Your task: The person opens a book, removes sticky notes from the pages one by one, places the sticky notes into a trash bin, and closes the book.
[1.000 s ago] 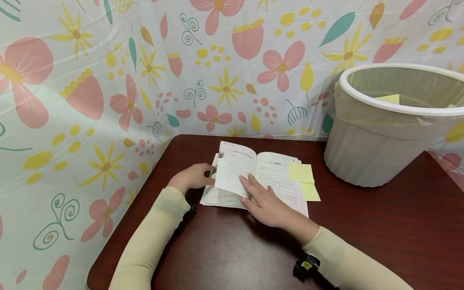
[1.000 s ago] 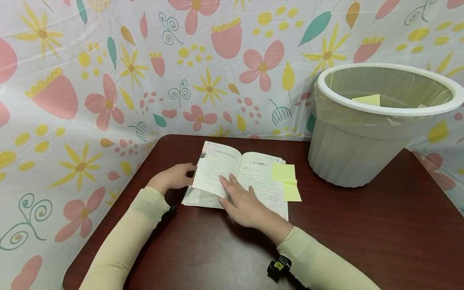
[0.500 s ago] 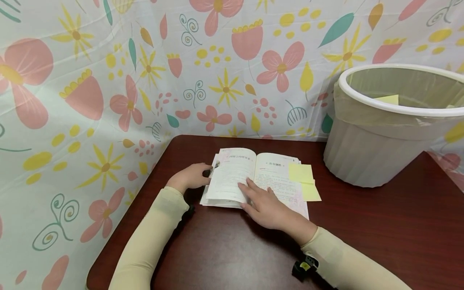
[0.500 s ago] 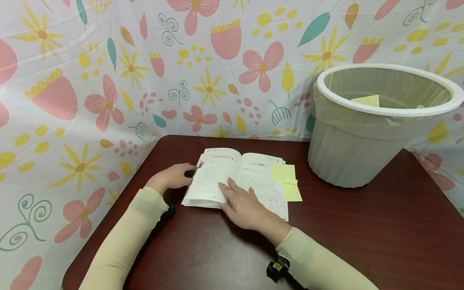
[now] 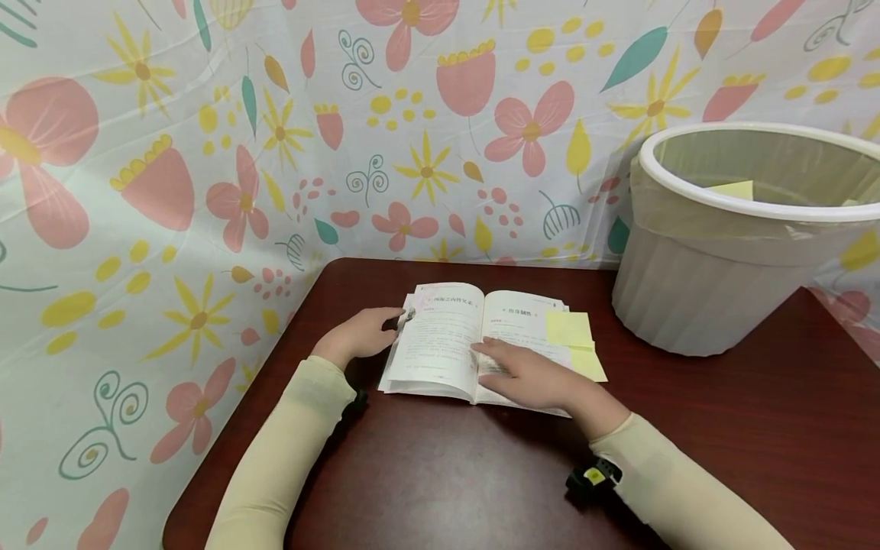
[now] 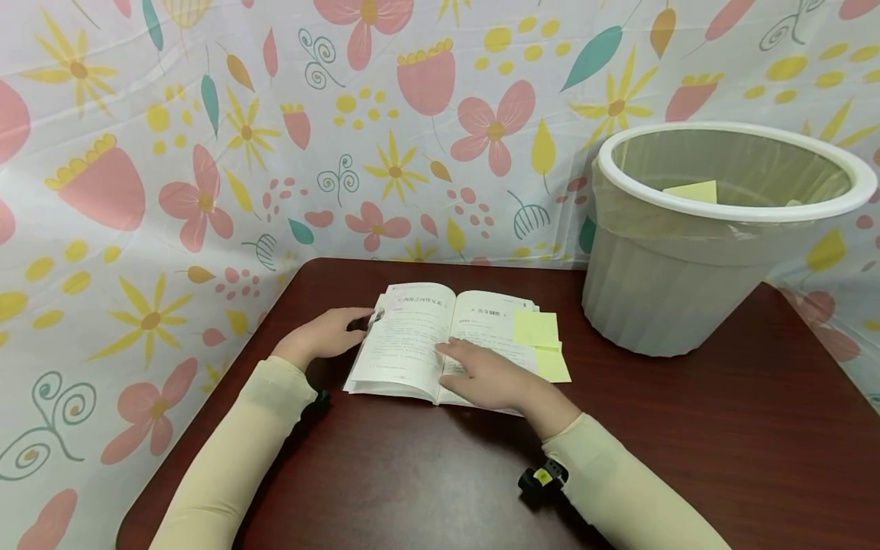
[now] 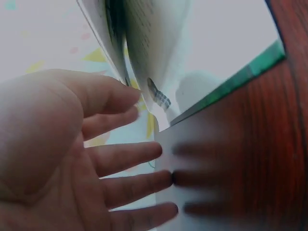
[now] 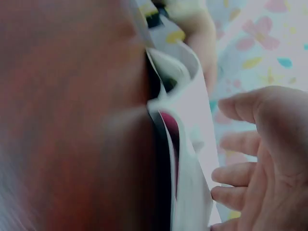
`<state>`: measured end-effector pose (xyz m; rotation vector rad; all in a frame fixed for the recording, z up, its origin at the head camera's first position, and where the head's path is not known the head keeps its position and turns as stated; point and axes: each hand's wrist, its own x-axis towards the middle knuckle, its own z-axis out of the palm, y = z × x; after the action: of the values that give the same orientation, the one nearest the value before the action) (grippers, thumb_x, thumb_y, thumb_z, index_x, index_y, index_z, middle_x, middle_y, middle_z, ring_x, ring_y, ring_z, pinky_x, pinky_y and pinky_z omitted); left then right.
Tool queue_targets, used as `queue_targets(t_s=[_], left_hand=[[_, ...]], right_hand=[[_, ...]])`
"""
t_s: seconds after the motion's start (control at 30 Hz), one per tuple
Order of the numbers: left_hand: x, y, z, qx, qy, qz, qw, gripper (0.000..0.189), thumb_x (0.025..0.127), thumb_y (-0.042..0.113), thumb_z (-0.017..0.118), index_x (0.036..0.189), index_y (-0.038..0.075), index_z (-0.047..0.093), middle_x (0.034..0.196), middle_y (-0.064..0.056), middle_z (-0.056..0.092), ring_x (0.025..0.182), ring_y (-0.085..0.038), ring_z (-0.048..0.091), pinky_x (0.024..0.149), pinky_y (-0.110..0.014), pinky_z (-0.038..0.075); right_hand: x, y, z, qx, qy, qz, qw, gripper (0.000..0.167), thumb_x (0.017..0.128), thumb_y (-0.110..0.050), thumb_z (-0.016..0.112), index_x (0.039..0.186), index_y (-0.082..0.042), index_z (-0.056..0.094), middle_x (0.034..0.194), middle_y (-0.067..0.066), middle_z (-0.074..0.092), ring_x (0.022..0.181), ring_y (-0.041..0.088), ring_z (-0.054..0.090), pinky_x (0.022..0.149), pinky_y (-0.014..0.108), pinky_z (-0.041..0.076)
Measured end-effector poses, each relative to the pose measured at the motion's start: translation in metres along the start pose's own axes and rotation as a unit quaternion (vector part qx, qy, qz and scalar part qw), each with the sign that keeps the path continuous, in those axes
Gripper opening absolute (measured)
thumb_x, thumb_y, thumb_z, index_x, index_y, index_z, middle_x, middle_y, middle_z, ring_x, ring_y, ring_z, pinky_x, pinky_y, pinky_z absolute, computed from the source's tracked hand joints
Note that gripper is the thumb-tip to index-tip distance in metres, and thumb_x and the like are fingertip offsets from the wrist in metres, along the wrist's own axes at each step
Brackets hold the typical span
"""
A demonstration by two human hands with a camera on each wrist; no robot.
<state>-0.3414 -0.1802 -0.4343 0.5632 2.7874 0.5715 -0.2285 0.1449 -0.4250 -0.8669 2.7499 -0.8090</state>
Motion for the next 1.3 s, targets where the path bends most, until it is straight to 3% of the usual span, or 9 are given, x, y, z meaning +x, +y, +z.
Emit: queue_targets(t_s=[0.13, 0.27, 0.43, 0.57, 0.7, 0.87, 1.13, 1.3], left_hand=[[0.001, 0.003, -0.002, -0.017, 0.042, 0.016, 0.9989, 0.053, 0.104, 0.032, 0.054, 0.155, 0.020, 0.047, 0.154, -0.006, 0.053, 0.142, -0.026, 0.050, 0.117, -0.050, 0.042], [-0.001, 0.009, -0.004, -0.027, 0.094, 0.049, 0.9939, 0.037, 0.102, 0.028, 0.055, 0.137, 0.017, 0.063, 0.125, -0.007, 0.062, 0.112, -0.024, 0.060, 0.098, -0.043, 0.052], [-0.003, 0.021, -0.004, -0.037, 0.143, 0.089, 0.9851, 0.014, 0.100, 0.027, 0.056, 0.105, 0.020, 0.067, 0.092, -0.001, 0.057, 0.082, -0.019, 0.055, 0.073, -0.034, 0.049], [-0.002, 0.032, -0.004, -0.057, 0.156, 0.106, 0.9805, 0.011, 0.100, 0.031, 0.057, 0.095, 0.026, 0.065, 0.079, 0.001, 0.056, 0.069, -0.016, 0.052, 0.063, -0.032, 0.045], [0.001, 0.047, -0.005, -0.064, 0.144, 0.125, 0.9796, 0.014, 0.103, 0.033, 0.056, 0.093, 0.027, 0.064, 0.072, 0.001, 0.055, 0.063, -0.015, 0.049, 0.060, -0.031, 0.043], [0.008, 0.076, -0.014, -0.043, 0.101, 0.166, 0.9799, 0.020, 0.105, 0.028, 0.051, 0.101, 0.017, 0.068, 0.072, 0.000, 0.054, 0.063, -0.015, 0.049, 0.062, -0.030, 0.044], [0.022, 0.131, -0.028, 0.007, 0.027, 0.224, 0.9743, 0.020, 0.107, 0.028, 0.048, 0.104, 0.024, 0.067, 0.086, 0.004, 0.063, 0.073, -0.013, 0.055, 0.072, -0.030, 0.048], [0.043, 0.161, -0.029, 0.044, -0.031, 0.241, 0.9690, 0.021, 0.106, 0.028, 0.051, 0.109, 0.020, 0.070, 0.097, 0.007, 0.067, 0.080, -0.012, 0.058, 0.079, -0.029, 0.050]], right_hand=[[-0.002, 0.020, -0.017, 0.013, -0.016, 0.015, 0.9997, 0.067, 0.104, -0.042, 0.058, 0.160, -0.009, 0.038, 0.166, 0.022, 0.033, 0.155, 0.039, 0.032, 0.123, 0.057, 0.032], [-0.004, 0.039, -0.031, 0.037, -0.017, 0.036, 0.9985, 0.069, 0.104, -0.043, 0.058, 0.160, -0.009, 0.037, 0.166, 0.019, 0.034, 0.152, 0.040, 0.036, 0.122, 0.058, 0.033], [-0.008, 0.060, -0.042, 0.054, -0.020, 0.073, 0.9957, 0.070, 0.104, -0.047, 0.056, 0.161, -0.012, 0.036, 0.166, 0.019, 0.034, 0.152, 0.043, 0.035, 0.121, 0.060, 0.033], [-0.009, 0.072, -0.046, 0.052, -0.012, 0.096, 0.9940, 0.071, 0.104, -0.049, 0.056, 0.160, -0.011, 0.038, 0.166, 0.021, 0.035, 0.153, 0.044, 0.032, 0.120, 0.062, 0.032], [-0.011, 0.082, -0.050, 0.045, -0.001, 0.122, 0.9916, 0.070, 0.103, -0.049, 0.057, 0.160, -0.013, 0.039, 0.164, 0.022, 0.037, 0.153, 0.044, 0.032, 0.120, 0.063, 0.031], [-0.015, 0.096, -0.053, 0.037, 0.014, 0.143, 0.9890, 0.067, 0.104, -0.048, 0.057, 0.159, -0.012, 0.041, 0.162, 0.024, 0.039, 0.151, 0.046, 0.034, 0.119, 0.064, 0.031], [-0.021, 0.109, -0.058, 0.029, 0.038, 0.163, 0.9855, 0.067, 0.104, -0.046, 0.058, 0.158, -0.009, 0.041, 0.161, 0.026, 0.040, 0.150, 0.047, 0.034, 0.118, 0.066, 0.031], [-0.022, 0.119, -0.059, 0.025, 0.050, 0.172, 0.9835, 0.072, 0.104, -0.046, 0.058, 0.160, -0.007, 0.037, 0.161, 0.027, 0.038, 0.149, 0.046, 0.035, 0.118, 0.065, 0.032]])
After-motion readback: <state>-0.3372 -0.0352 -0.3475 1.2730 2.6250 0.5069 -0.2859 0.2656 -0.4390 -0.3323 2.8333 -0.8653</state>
